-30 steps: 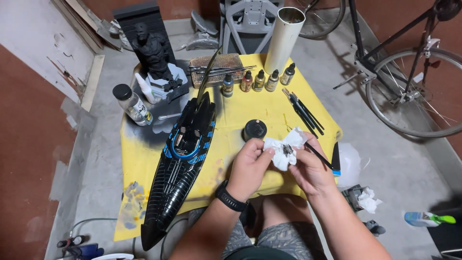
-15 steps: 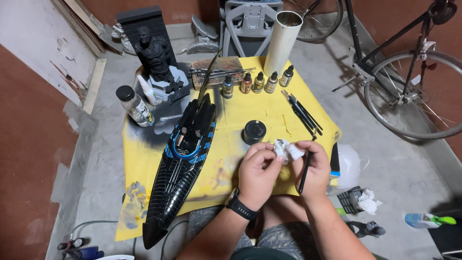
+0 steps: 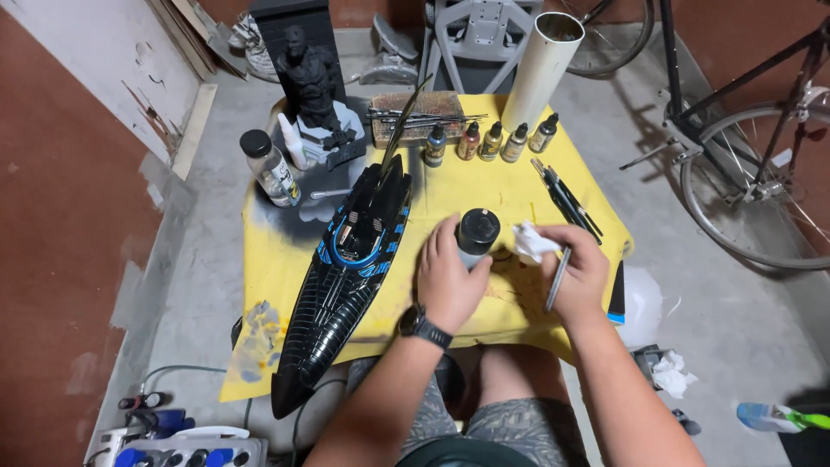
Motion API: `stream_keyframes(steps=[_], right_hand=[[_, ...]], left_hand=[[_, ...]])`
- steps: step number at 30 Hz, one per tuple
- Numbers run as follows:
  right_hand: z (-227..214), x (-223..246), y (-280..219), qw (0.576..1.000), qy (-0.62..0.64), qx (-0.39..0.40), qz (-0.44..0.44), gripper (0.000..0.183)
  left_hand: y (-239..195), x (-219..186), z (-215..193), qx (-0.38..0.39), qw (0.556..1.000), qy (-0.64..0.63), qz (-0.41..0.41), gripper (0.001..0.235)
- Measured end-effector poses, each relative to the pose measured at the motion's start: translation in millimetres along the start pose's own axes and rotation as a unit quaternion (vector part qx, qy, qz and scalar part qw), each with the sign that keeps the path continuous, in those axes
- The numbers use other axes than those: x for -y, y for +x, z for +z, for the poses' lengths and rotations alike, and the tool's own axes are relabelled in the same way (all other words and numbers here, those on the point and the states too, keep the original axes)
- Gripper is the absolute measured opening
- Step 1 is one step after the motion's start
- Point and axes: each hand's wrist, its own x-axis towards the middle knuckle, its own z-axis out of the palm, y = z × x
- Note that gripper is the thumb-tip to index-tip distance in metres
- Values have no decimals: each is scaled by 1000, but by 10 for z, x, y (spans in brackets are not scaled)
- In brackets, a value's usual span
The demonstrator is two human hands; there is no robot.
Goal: Painting intricate details on a model boat using a fine-tipped brush and various paints.
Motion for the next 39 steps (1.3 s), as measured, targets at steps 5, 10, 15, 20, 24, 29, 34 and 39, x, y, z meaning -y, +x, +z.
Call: stream_keyframes(steps=[5,10,15,20,24,29,34,39], right_hand=[[422,-331,454,975,-160,135,-78,30],[452,-550,393,898,-297,270,-178,33],[376,-440,350,920,-216,273,-183,19],[312,-493,285,939,-169,261,-147,10],[276,-614,226,945,-168,248,-130,12],[361,-597,290,935,-217,230,-159,16],[272,-563,199,940,-186,243,-150,13],[296,-576,337,933,-216,232,-169,13]], left_hand=[[336,39,87,148,979,68,-123,97],[316,277,250,120,985,91,-79,88],[319,355,310,117,985,100,-81,86],[290,339,309,102,987,101,-73,83],[270,400,346,91,988,105,-65,80],[264,442,366,122,984,112,-63,82],[285,297,284,107,986,97,-79,77],[275,348,302,116,986,101,-70,81]])
